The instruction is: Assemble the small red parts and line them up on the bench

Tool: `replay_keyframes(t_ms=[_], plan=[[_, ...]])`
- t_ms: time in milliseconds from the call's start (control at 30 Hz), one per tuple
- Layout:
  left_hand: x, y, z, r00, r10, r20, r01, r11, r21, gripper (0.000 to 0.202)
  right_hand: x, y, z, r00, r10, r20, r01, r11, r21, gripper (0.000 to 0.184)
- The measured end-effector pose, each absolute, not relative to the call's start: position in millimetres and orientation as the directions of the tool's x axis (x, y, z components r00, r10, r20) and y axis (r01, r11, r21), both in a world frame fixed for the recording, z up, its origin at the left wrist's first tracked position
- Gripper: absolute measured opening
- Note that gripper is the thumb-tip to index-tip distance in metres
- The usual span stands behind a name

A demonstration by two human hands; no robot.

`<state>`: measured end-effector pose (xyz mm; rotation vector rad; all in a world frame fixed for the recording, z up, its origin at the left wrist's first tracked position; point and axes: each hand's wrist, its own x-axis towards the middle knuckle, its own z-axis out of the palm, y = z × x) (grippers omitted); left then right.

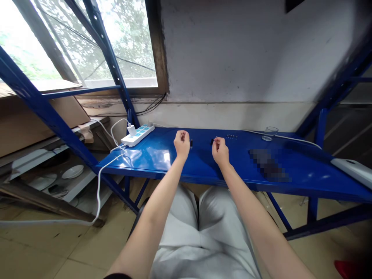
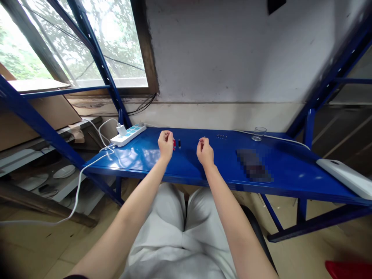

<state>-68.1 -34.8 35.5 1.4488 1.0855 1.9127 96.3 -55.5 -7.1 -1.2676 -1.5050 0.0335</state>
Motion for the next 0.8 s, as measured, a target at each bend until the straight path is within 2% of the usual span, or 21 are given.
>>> replay_keyframes(t_ms=[67, 133, 233, 333, 400, 500, 800], plan=[[-78.3, -25.7, 53.0, -0.103, 0.695, 0.711, 0.346, -0.646, 0.681, 0.009, 95.7, -55.8, -7.4, 0.142, 0.717, 0.682, 0.686, 0.426, -0.590, 0.023], [-86.1, -15.3, 69.2, 0.153, 0.664, 0.732, 0.540, -0.676, 0.501, 0.008, 94.8, -57.3, -6.6, 0.104, 0.737, 0.668, 0.709, 0.416, -0.570, 0.023], [-91.5, -1.2, 82.6, 0.429, 0.701, 0.570, 0.698, -0.658, 0.285, 0.014, 93.5, -60.7, -4.2, 0.067, 0.783, 0.618, 0.751, 0.368, -0.548, 0.024], [-91.8, 8.6, 79.7, 0.570, 0.730, 0.378, 0.734, -0.659, 0.165, 0.019, 92.8, -63.6, -1.8, 0.052, 0.820, 0.570, 0.786, 0.319, -0.530, 0.025], [-91.4, 13.1, 72.5, 0.589, 0.747, 0.307, 0.753, -0.645, 0.126, 0.019, 92.6, -64.6, -0.7, 0.040, 0.830, 0.556, 0.794, 0.311, -0.523, 0.025], [-91.2, 18.1, 62.1, 0.570, 0.774, 0.274, 0.781, -0.615, 0.111, 0.018, 92.7, -65.3, 0.0, 0.024, 0.841, 0.540, 0.794, 0.312, -0.521, 0.025], [-87.8, 22.5, 49.6, 0.554, 0.773, 0.308, 0.783, -0.610, 0.122, 0.011, 92.9, -65.2, -0.7, 0.012, 0.835, 0.551, 0.791, 0.329, -0.516, 0.025]])
